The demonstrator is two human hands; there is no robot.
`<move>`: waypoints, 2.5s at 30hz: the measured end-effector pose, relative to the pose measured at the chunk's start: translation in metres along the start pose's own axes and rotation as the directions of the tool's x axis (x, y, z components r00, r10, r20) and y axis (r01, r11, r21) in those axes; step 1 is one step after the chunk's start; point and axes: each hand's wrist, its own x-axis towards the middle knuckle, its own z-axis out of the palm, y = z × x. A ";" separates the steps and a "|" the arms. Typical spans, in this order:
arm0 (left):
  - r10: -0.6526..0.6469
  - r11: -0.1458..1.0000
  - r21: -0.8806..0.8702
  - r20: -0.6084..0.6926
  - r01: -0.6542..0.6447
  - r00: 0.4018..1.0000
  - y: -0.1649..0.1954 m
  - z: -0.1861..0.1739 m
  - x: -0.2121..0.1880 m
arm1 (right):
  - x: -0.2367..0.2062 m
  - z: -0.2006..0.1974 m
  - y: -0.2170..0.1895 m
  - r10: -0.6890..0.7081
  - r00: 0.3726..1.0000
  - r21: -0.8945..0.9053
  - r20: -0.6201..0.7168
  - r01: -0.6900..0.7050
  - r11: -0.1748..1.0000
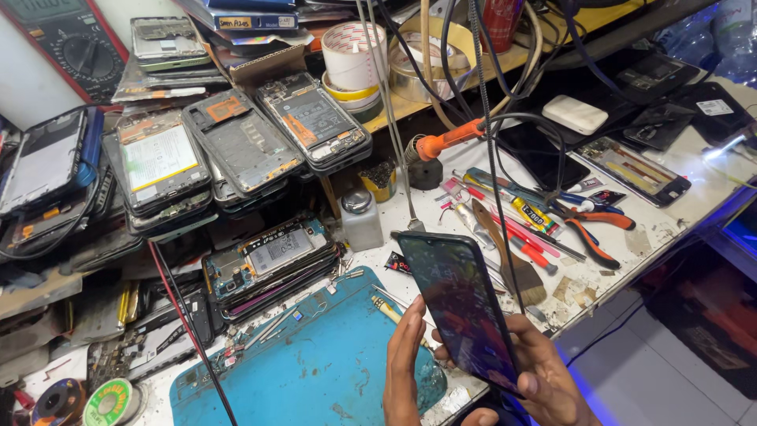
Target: The person works on a disassembled smartphone with a new replacement battery installed, then aligns a black back cover over the phone body and presses along its edges to snap it closed. They use a screwdriver on the phone earlier, then press the cover into place and hold up the reassembled phone.
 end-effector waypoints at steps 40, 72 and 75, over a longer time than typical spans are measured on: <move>-0.251 0.895 -0.390 -0.042 0.215 0.967 -0.068 -0.027 -0.013 | 0.019 0.044 0.013 0.050 0.999 0.082 -0.021 -0.049 0.995; -0.356 0.398 -0.899 0.033 0.184 0.934 0.013 -0.034 0.023 | 0.016 0.056 -0.008 -0.492 0.855 -0.929 0.165 0.302 0.213; -0.361 0.363 -0.905 0.085 0.224 0.929 0.028 -0.048 0.033 | 0.008 0.058 0.010 -0.487 0.873 -0.957 0.034 0.169 0.235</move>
